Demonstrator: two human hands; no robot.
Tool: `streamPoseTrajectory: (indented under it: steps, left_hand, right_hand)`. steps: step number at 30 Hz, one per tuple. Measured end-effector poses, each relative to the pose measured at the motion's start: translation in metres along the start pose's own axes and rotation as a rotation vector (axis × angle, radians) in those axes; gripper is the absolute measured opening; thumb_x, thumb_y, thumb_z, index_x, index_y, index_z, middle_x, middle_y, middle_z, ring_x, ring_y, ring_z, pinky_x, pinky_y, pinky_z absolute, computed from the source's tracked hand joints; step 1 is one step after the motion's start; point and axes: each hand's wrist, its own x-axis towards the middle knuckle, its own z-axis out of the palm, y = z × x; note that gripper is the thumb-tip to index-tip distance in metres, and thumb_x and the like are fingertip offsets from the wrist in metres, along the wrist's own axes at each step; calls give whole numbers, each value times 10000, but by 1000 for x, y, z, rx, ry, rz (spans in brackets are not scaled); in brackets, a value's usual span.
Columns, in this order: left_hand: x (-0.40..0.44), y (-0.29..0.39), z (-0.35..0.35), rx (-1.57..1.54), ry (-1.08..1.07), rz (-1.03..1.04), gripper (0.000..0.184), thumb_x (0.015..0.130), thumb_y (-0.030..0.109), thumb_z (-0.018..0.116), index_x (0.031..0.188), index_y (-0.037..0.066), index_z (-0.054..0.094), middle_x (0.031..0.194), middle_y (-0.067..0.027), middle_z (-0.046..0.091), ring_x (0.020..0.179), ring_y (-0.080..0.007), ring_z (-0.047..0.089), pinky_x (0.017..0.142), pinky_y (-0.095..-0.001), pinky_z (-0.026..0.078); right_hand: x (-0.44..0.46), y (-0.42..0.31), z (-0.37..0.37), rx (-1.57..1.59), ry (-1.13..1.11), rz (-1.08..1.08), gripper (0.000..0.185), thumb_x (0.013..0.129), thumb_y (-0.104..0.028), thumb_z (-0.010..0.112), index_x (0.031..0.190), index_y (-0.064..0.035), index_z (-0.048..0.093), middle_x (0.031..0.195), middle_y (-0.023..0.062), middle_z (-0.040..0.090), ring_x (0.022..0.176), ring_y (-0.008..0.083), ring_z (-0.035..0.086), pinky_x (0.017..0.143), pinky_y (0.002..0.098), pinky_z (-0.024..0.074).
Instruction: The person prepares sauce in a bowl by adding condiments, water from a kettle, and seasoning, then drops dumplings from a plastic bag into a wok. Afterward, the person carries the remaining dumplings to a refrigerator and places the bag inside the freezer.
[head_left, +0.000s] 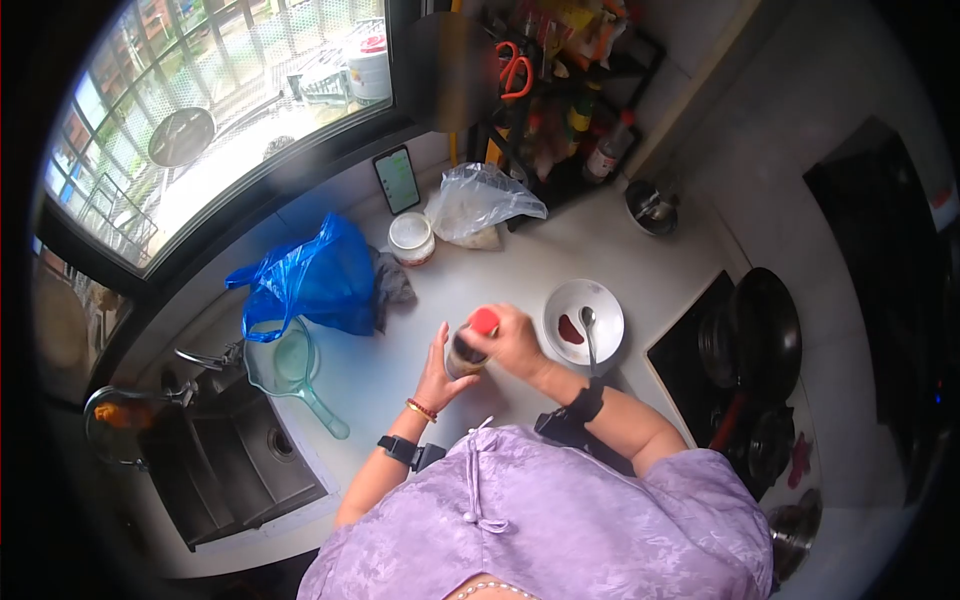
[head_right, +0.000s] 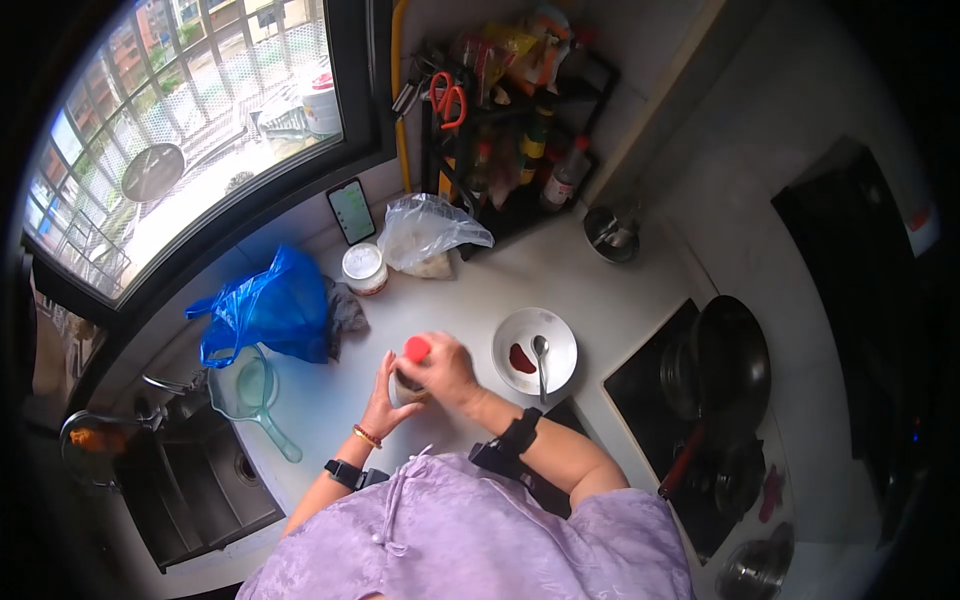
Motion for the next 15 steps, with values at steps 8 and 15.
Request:
streamPoseTrajectory:
  steps: [8, 15]
  left_hand:
    - [-74, -39, -30, -211, 21, -468, 247, 777, 102, 574, 1008, 26, 536, 772, -49, 587, 665, -97, 549, 602, -221, 446]
    - [-111, -44, -20, -333, 189, -659, 170, 793, 88, 542, 945, 12, 557, 728, -30, 582, 638, -76, 536, 580, -210, 440]
  right_hand:
    - [85, 34, -97, 56, 368, 178, 244, 685, -268, 679, 712, -38, 601, 611, 104, 591, 567, 219, 581, 541, 320, 442]
    - [166, 98, -137, -230, 596, 131, 324, 653, -340, 679, 778, -51, 601, 693, 143, 604, 673, 320, 585, 589, 378, 444]
